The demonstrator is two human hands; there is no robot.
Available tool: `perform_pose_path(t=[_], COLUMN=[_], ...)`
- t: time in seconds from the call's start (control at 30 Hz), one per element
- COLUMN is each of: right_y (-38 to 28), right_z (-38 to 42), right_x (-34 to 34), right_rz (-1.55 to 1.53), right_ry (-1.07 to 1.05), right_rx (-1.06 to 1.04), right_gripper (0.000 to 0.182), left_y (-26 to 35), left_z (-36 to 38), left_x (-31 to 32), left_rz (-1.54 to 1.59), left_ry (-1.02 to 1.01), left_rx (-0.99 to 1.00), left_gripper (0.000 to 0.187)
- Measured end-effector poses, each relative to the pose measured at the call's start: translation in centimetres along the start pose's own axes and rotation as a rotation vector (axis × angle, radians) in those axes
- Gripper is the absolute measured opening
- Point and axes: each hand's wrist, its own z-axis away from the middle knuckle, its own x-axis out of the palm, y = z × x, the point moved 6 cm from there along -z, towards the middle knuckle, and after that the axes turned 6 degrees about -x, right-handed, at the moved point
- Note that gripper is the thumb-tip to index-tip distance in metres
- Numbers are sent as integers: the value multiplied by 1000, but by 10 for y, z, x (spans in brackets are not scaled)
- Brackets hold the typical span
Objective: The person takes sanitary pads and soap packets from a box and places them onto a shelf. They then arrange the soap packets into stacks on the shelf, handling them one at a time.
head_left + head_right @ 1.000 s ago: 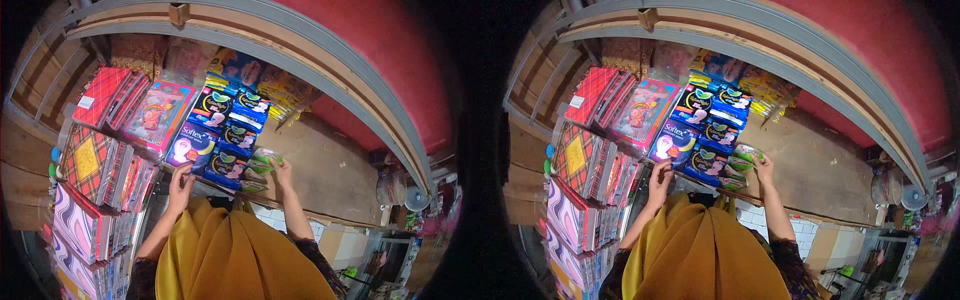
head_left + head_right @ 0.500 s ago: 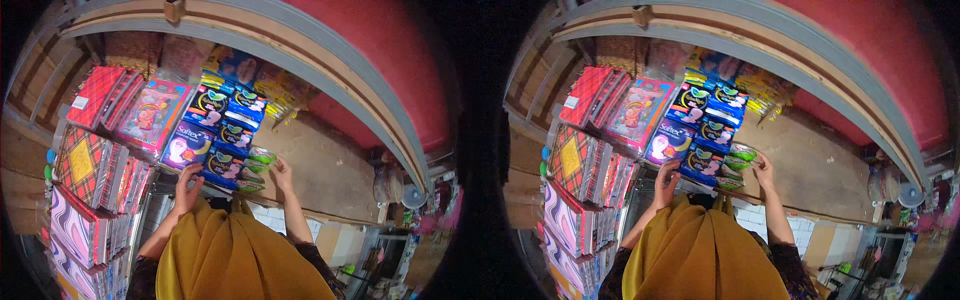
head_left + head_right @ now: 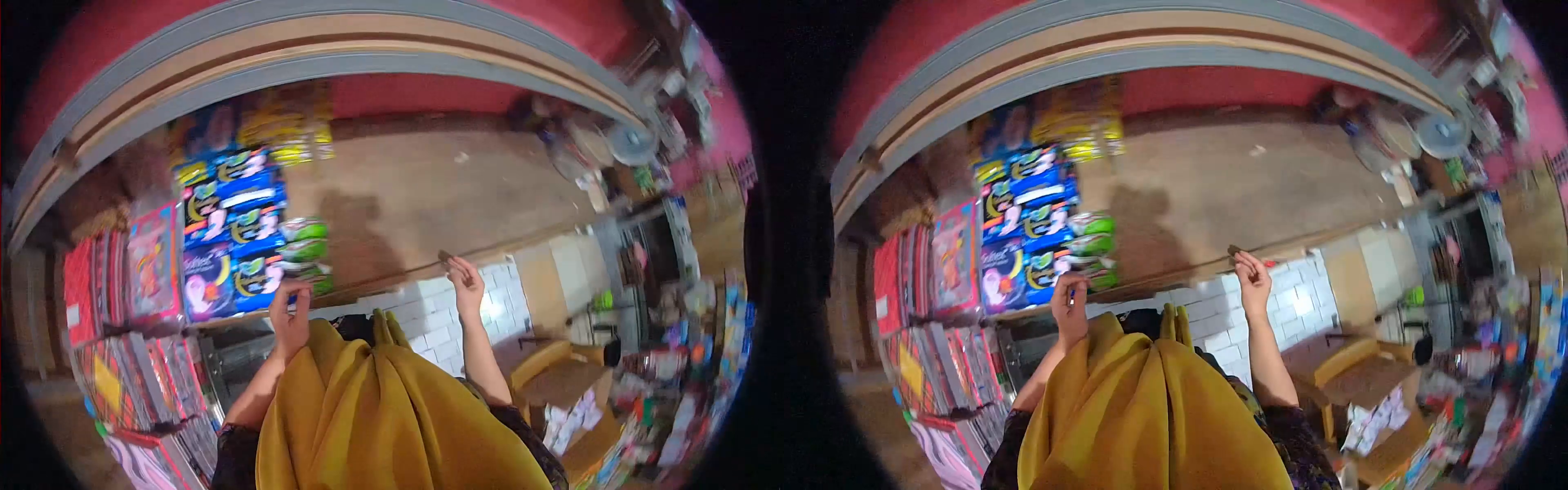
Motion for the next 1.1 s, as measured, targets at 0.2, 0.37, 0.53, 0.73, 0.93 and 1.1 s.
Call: perform_pose_path(t=[0.2,0.37,0.53,0.73,0.93,1.1], right_y=[-27,-45,-74,-80,-23,-16], right_z=[88,206,325,407,434,413], right_x=[-146,-263,-344,-372,-375,-409], right_rz=[53,32,24,39,-55,42], right_ry=[274,564,910,1179,1327,1352], right_rx=[-12,24,-34,76,64,79], right_gripper=[27,23,20,20,19,16], left_y=[27,60,75,117,116,104], left_z=[36,115,209,266,308,314], left_x=[140,258,357,438,505,588], left_rz=[88,191,289,287,307,385], left_ry=[-307,-562,-942,-1198,-1444,-1512], left_rx=[50,135,100,242,233,123], left_gripper=[6,4,3,7,8,5])
